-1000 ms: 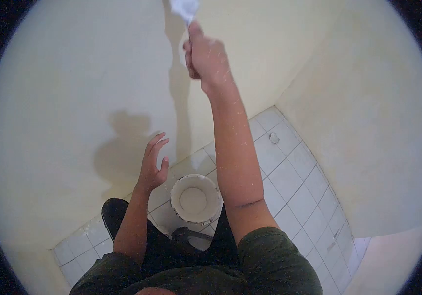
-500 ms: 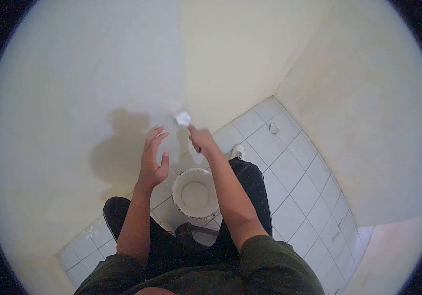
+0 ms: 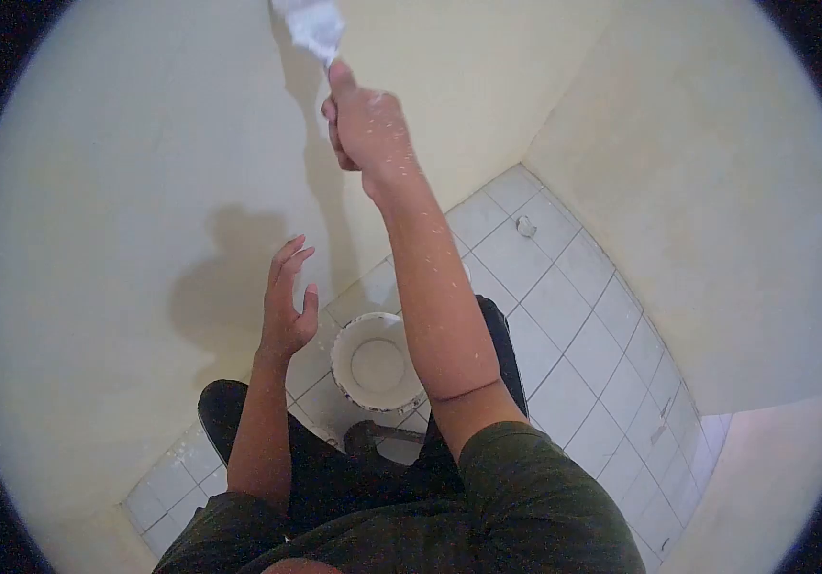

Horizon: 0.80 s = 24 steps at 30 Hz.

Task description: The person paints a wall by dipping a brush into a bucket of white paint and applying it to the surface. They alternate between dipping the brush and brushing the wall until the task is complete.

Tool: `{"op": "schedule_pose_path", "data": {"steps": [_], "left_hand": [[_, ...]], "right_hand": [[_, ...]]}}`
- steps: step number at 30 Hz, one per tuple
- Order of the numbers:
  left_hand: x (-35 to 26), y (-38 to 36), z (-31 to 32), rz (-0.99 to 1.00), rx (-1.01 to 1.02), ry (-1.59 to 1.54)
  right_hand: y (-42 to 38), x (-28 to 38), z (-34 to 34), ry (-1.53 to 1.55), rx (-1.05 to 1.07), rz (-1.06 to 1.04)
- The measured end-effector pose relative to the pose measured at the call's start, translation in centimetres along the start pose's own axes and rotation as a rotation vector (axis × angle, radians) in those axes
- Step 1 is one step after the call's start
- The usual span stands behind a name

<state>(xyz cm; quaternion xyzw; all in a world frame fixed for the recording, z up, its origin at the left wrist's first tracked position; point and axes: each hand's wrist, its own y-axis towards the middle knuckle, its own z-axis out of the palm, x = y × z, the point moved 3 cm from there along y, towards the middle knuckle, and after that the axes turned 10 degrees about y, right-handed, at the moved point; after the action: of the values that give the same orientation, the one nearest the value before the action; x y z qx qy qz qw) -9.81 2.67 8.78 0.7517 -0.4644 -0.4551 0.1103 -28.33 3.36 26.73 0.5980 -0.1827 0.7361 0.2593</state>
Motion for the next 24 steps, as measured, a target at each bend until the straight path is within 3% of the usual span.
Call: {"op": "schedule_pose_path", "data": {"steps": [4,14,18,21,24], "left_hand": [[0.0,0.0,0.1,0.002,0.004,0.009],[0.1,-0.1,0.5,-0.039,0.042,-0.003],[0.4,-0.2,0.7,-0.014,0.036,-0.007],[0.7,-0.3,0.9,-0.024,0.049,0.003],[0.8,-0.3,0.9,-0.044,0.065,-0.016]], "right_hand": [[3.6,-10.7,-2.1,-0.134,0.002,0.122],[-1.1,-29.2,-9.6,-0.163,-0.057,0.673],[-1.7,-30.3,-10.2,-0.289,-0.108,0.745],[-1.2,-26.5,-8.9,-0.193,-0.064,0.599],[-0.3,-18.5,-6.2,-0.091,-0.027,0.413]]}}
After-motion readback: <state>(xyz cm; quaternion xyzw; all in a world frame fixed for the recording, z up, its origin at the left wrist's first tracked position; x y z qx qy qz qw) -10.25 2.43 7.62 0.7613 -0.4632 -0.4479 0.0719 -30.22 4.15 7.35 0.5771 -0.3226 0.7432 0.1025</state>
